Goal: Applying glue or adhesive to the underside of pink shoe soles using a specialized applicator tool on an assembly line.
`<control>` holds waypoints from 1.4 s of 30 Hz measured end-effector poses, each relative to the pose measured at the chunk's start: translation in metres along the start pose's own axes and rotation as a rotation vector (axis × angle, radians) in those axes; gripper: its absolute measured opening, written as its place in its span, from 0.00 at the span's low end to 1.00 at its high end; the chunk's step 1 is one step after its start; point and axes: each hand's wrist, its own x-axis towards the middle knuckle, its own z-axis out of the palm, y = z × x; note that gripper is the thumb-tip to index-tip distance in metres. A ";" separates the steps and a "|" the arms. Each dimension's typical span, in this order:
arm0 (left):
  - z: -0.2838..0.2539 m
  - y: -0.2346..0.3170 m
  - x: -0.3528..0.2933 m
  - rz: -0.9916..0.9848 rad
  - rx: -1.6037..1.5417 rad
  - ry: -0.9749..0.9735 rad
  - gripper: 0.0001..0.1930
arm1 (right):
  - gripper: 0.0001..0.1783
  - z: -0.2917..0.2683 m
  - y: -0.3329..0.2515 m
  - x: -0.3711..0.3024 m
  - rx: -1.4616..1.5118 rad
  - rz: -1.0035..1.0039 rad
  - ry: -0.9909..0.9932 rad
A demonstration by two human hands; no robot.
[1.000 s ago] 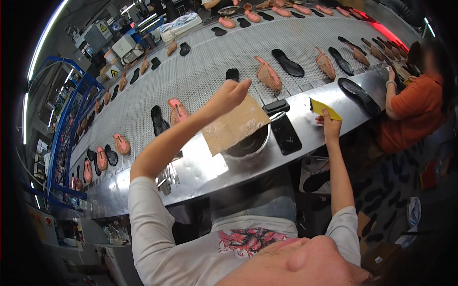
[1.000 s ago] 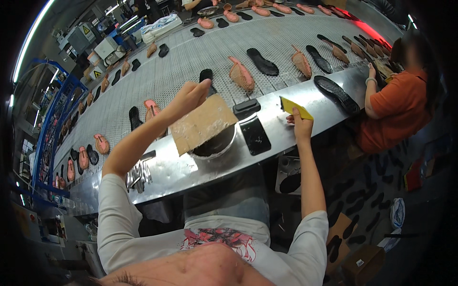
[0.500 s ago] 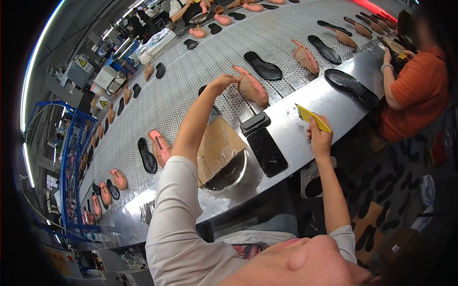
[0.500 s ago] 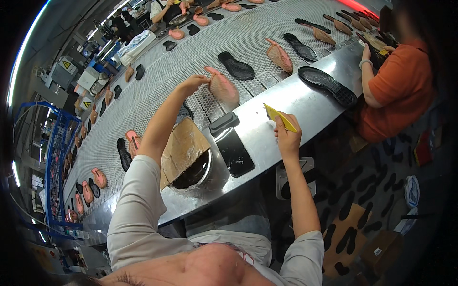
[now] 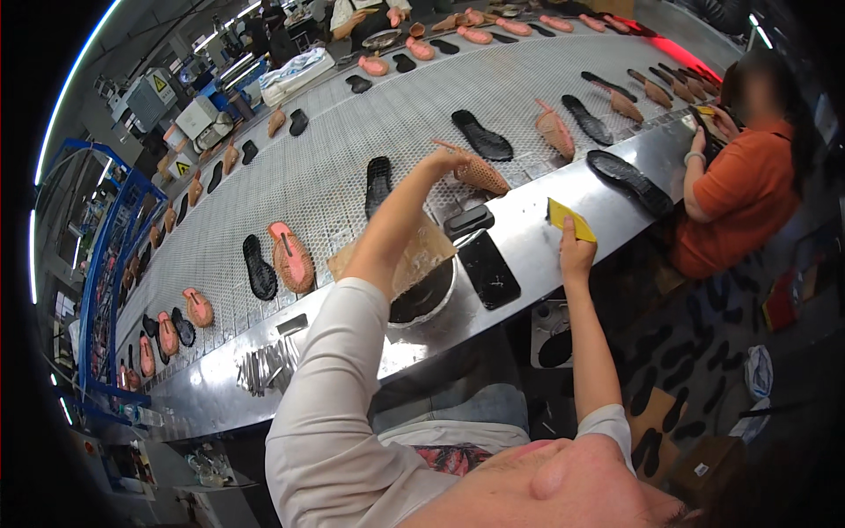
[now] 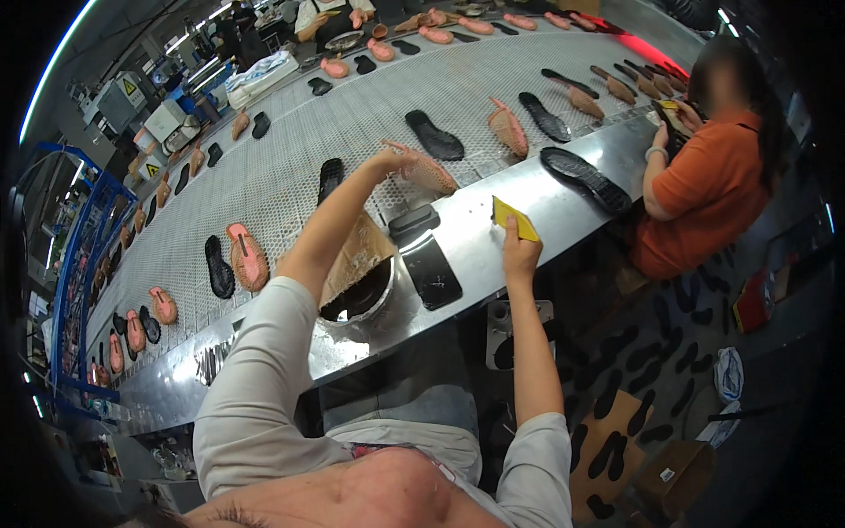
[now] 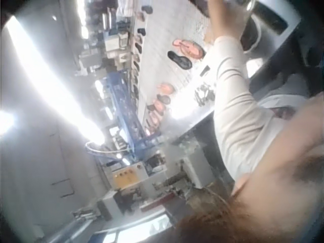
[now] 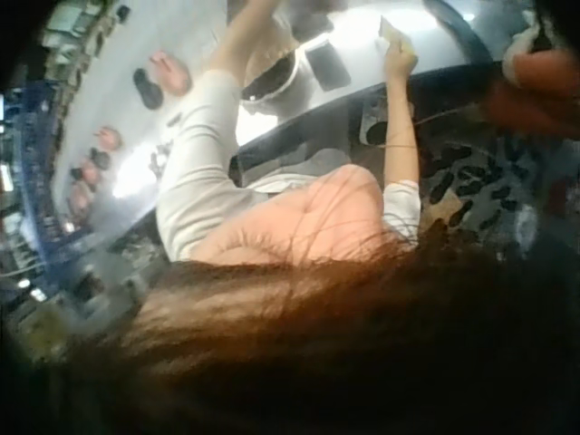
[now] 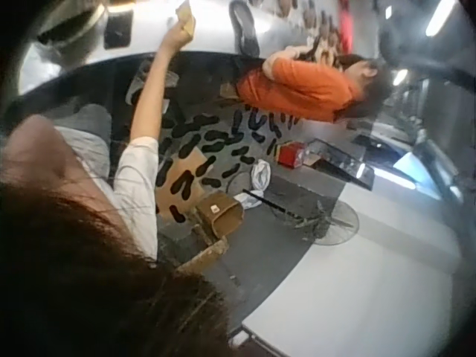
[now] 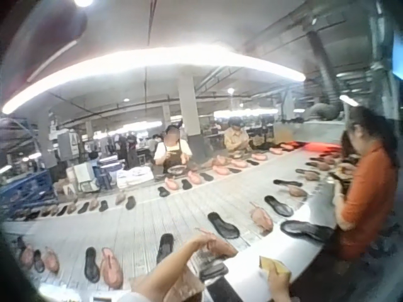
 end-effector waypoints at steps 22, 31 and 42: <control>0.097 -0.083 -0.415 0.231 -1.221 -0.623 0.25 | 0.26 0.026 -0.191 -0.083 1.304 0.721 -1.121; 0.106 -0.098 -0.430 0.294 -1.205 -0.518 0.28 | 0.23 0.014 -0.221 -0.120 1.214 0.858 -0.992; 0.170 -0.095 -0.409 0.502 -1.981 -0.638 0.30 | 0.23 0.056 -0.214 -0.131 1.321 0.668 -0.910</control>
